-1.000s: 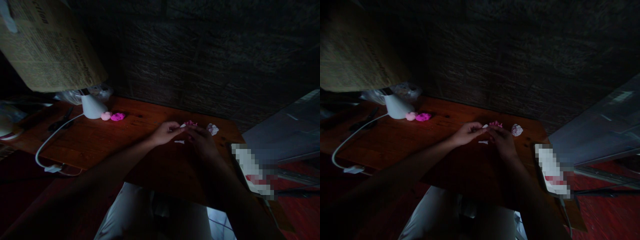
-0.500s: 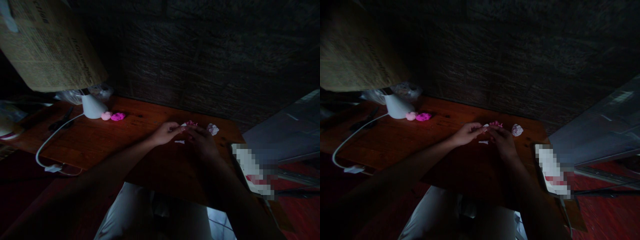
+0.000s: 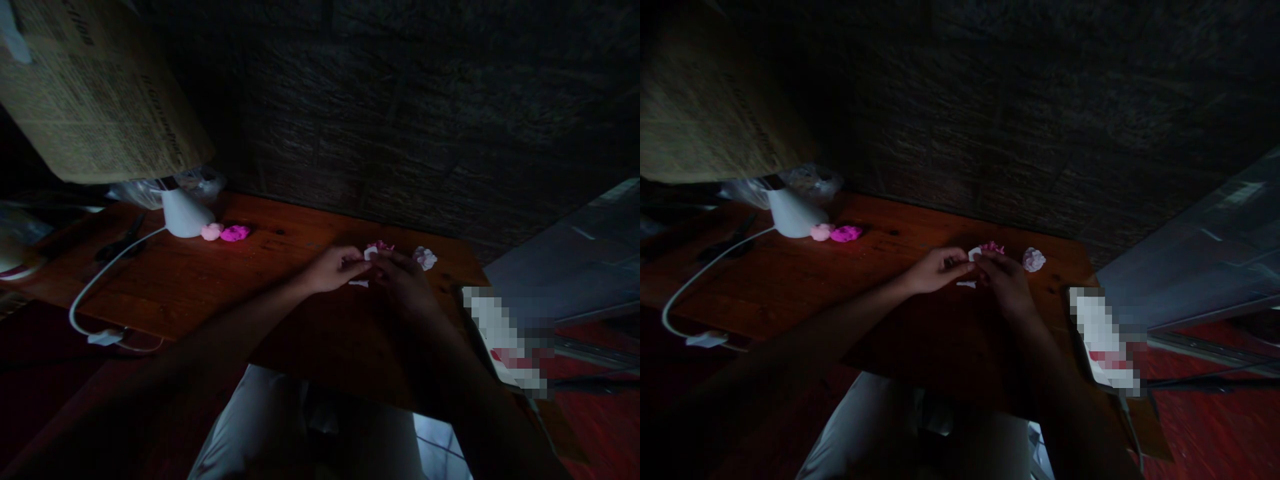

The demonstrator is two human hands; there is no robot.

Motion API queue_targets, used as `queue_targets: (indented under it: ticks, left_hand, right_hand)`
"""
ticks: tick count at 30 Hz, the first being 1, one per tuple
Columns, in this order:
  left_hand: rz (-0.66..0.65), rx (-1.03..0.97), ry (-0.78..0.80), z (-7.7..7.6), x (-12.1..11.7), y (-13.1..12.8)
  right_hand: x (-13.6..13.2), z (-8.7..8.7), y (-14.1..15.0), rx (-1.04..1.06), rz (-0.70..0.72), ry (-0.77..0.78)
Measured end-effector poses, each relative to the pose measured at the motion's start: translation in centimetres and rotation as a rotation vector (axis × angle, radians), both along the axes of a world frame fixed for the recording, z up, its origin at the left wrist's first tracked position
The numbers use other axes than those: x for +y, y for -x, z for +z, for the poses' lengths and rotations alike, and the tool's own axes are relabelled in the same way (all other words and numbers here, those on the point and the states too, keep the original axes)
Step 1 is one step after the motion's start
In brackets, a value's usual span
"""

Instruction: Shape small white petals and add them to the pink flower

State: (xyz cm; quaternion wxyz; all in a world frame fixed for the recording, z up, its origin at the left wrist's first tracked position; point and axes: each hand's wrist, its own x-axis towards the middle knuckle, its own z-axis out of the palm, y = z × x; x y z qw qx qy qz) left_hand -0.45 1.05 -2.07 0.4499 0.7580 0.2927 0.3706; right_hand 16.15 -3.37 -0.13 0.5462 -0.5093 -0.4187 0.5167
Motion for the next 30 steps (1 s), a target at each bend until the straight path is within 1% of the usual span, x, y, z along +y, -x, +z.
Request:
queue_targets:
  ticks: [2, 3, 6, 9, 12, 14, 16, 20, 23, 26, 30]
  left_hand:
    - [-0.014, 0.115, -0.081, 0.0, -0.2, 0.1]
    - [-0.02, 0.183, -0.145, 0.0, -0.3, 0.2]
    - [-0.077, 0.361, -0.307, 0.2, -0.4, 0.4]
    - [-0.153, 0.432, -0.343, 0.6, -0.4, 0.7]
    - [-0.169, 0.411, -0.323, 0.7, -0.3, 0.9]
    - [-0.159, 0.366, -0.276, 0.6, -0.2, 0.8]
    - [-0.142, 0.259, -0.18, 0.4, 0.0, 0.7]
    - [-0.058, -0.131, 0.073, 0.2, 0.6, 0.4]
    - [-0.034, -0.34, 0.273, 0.6, 0.9, 0.4]
    - [-0.026, -0.456, 0.401, 1.1, 0.9, 0.6]
    - [-0.023, -0.512, 0.458, 1.2, 0.7, 0.6]
  right_hand:
    - [0.1, 0.1, -0.1, 0.031, -0.031, -0.013]
    - [0.1, 0.2, -0.2, 0.044, -0.048, -0.019]
    - [0.0, 0.5, -0.3, 0.079, -0.08, -0.017]
    - [0.0, 0.6, -0.3, 0.097, -0.067, -0.014]
    - [0.0, 0.5, -0.4, 0.1, -0.055, -0.02]
    - [0.0, 0.5, -0.4, 0.105, -0.063, -0.028]
    - [0.0, 0.5, -0.5, 0.109, -0.071, -0.044]
    - [0.0, 0.7, -0.6, 0.131, -0.126, -0.071]
    - [-0.1, 0.9, -0.6, 0.124, -0.141, -0.073]
    - [-0.2, 0.9, -0.5, 0.081, -0.123, -0.055]
    - [-0.3, 0.7, -0.4, 0.046, -0.089, -0.018]
